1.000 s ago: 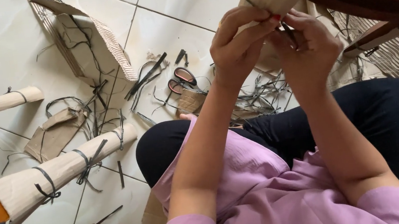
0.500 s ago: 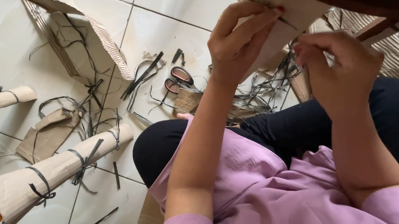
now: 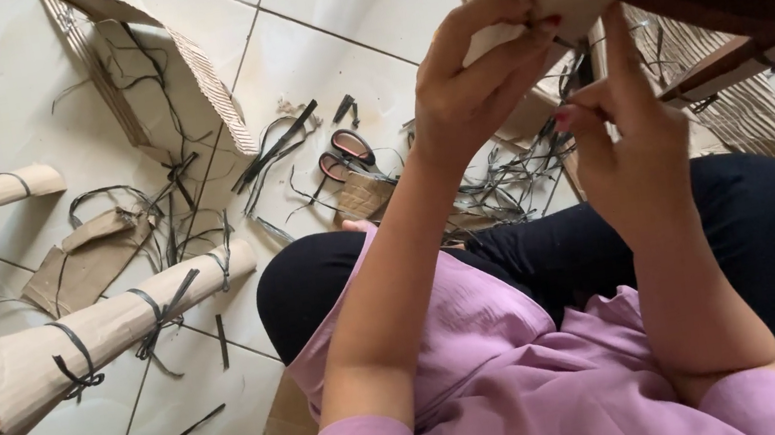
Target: Wrapping wooden chair components with protective paper and securing them with ties
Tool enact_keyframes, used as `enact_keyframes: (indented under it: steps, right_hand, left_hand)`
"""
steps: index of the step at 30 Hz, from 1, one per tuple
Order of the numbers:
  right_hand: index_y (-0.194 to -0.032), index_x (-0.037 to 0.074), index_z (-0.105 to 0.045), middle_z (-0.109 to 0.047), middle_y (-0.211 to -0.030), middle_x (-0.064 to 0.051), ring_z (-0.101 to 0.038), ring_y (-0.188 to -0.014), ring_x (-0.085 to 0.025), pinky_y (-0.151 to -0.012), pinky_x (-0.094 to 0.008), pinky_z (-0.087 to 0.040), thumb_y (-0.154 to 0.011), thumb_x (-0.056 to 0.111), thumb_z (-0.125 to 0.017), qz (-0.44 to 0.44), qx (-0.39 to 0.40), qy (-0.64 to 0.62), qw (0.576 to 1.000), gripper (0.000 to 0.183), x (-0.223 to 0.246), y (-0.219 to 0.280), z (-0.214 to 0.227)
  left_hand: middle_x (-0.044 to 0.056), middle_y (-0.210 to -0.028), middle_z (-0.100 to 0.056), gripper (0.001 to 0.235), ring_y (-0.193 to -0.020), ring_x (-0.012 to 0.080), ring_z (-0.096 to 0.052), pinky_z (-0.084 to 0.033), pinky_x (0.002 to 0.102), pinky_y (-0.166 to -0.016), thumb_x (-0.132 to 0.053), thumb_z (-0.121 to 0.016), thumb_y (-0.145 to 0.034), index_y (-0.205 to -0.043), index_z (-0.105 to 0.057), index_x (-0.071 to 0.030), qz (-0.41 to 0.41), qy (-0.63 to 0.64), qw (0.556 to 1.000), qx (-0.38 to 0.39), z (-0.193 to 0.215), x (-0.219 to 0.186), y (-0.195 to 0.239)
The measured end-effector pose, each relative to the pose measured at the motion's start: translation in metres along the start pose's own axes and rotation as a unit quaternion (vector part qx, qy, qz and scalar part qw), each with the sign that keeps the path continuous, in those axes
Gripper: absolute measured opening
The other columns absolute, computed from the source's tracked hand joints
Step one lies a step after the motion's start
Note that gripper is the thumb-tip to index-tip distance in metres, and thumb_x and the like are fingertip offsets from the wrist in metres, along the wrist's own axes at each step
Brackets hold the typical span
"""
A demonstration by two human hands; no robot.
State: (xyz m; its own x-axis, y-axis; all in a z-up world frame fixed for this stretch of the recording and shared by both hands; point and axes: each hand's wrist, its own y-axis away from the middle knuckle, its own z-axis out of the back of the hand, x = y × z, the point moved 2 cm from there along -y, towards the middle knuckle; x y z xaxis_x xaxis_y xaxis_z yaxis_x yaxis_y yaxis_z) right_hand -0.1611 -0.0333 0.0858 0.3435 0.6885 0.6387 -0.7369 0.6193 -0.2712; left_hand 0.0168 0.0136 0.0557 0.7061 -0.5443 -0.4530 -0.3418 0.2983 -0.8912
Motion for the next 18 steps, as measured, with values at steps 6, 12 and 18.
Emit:
enact_keyframes:
  steps: [6,12,18]
  right_hand:
    - [-0.170,0.017,-0.005,-0.072,-0.094,-0.004,-0.069,-0.085,-0.021,-0.086,-0.037,-0.054,-0.109,-0.001,-0.055,-0.032,0.081,-0.025,0.996,0.081,0.007,-0.017,-0.018]
    - [-0.171,0.012,-0.023,-0.074,-0.100,-0.010,-0.070,-0.093,-0.019,-0.098,-0.035,-0.055,-0.111,-0.010,-0.062,0.077,0.055,-0.051,0.994,0.074,0.002,-0.017,0.005]
    - [-0.135,0.001,-0.063,-0.074,-0.098,-0.008,-0.065,-0.076,-0.022,-0.071,-0.036,-0.049,-0.109,0.000,-0.073,0.069,-0.036,0.014,0.997,0.028,0.029,-0.008,0.002]
  left_hand:
    - [0.008,-0.125,-0.058,0.005,-0.106,0.0229,-0.067,-0.064,0.036,-0.094,-0.001,-0.071,-0.098,-0.100,-0.076,-0.003,-0.010,0.000,1.000,-0.011,-0.001,0.008,0.007]
    - [0.005,-0.112,-0.068,0.018,-0.096,0.0224,-0.073,-0.059,0.042,-0.100,-0.008,-0.058,-0.104,-0.105,-0.076,-0.008,-0.034,-0.028,0.997,0.068,0.006,0.007,-0.004]
    - [0.006,-0.097,-0.067,0.015,-0.086,0.0192,-0.071,-0.054,0.039,-0.091,-0.011,-0.054,-0.105,-0.106,-0.070,-0.011,-0.043,-0.018,0.996,0.072,0.004,0.006,-0.015]
